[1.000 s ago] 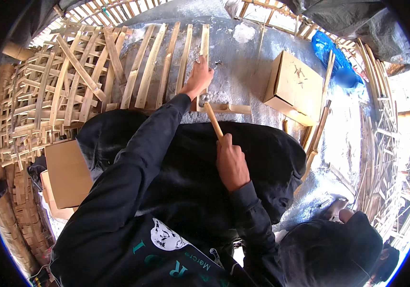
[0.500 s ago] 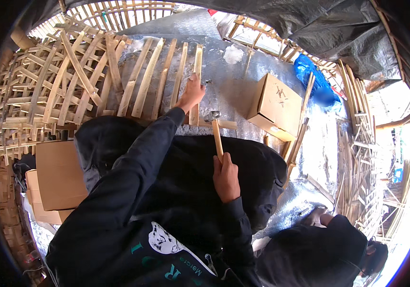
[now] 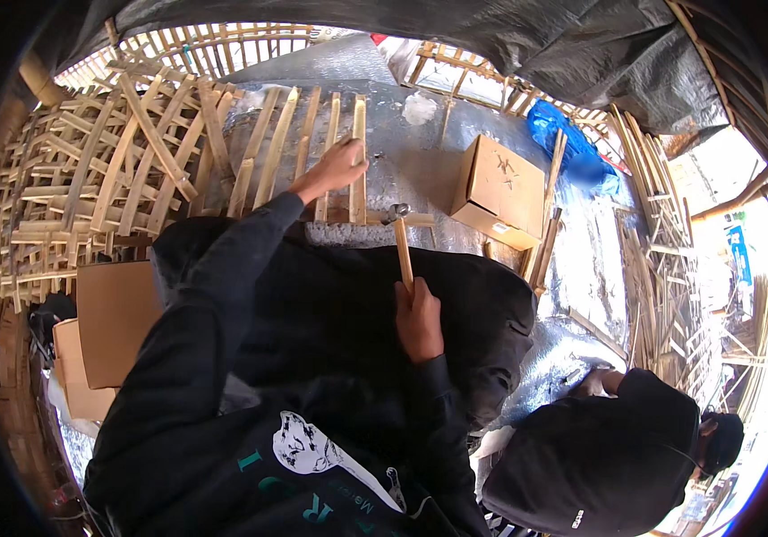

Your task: The person assembles a bamboo panel by aligning bamboo slats across wooden frame strips and driving nails into them using a hammer.

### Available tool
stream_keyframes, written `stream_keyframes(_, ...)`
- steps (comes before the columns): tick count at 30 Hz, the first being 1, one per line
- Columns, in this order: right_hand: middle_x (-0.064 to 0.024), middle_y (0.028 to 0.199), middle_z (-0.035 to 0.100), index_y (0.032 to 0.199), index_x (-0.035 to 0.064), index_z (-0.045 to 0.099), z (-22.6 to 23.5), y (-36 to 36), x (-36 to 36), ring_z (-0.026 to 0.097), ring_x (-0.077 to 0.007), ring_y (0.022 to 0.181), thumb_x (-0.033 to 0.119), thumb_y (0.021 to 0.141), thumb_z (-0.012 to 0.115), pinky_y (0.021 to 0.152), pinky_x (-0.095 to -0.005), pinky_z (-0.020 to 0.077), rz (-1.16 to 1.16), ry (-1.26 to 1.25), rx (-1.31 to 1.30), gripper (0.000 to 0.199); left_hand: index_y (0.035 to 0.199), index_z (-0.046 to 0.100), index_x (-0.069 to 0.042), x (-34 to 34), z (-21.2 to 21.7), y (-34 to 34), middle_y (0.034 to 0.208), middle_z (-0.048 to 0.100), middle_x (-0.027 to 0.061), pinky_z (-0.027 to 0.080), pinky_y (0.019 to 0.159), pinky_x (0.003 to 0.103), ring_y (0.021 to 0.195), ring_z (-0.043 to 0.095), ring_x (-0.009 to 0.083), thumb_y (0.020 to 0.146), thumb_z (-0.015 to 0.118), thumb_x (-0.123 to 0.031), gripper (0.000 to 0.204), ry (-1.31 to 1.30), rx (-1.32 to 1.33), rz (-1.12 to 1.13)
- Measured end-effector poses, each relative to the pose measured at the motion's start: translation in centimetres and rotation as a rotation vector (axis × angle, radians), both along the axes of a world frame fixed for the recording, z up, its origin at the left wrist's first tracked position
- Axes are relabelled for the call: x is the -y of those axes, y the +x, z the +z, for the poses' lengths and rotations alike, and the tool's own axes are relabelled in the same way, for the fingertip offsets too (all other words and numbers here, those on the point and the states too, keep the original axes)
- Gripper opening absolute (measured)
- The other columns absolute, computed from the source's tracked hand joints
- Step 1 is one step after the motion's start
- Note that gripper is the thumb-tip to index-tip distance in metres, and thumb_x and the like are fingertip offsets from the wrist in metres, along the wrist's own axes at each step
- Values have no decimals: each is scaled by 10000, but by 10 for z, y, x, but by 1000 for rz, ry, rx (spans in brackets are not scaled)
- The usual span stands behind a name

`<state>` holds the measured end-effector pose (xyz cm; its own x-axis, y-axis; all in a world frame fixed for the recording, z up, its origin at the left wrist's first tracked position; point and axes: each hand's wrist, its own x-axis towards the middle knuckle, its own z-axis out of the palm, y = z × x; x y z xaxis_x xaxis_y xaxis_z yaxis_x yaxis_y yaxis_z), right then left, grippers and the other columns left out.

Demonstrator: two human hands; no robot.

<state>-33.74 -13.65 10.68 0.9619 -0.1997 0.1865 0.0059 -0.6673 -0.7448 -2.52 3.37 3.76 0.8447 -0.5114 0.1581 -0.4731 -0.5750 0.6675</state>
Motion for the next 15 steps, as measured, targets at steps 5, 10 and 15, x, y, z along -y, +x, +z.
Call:
stream_keyframes(5,-284,702,541,828,-15,456,-16,2,8,558,-522,707,147,1005,670,533,-486,405,31,2,-72,321,1545,387,-8,-54,7,-50,1599,397,204,383,1204,475,1456,424,378,932,695,-266,733,122,185,-387)
stream_keyframes(10,-229,654,554,828,-18,475,-30,13,15,568,-412,576,186,1030,644,522,-445,411,2,84,-61,332,1622,290,-115,-62,5,-81,1659,334,135,333,1244,478,1513,350,344,906,783,-360,904,4,172,-343)
stream_keyframes(15,-138,611,549,810,-4,498,-32,21,18,548,-217,525,209,1054,613,513,-381,404,-103,177,-137,344,1627,287,-116,-52,-10,-83,1661,333,127,327,1240,470,1514,353,330,986,639,-517,834,193,161,-272)
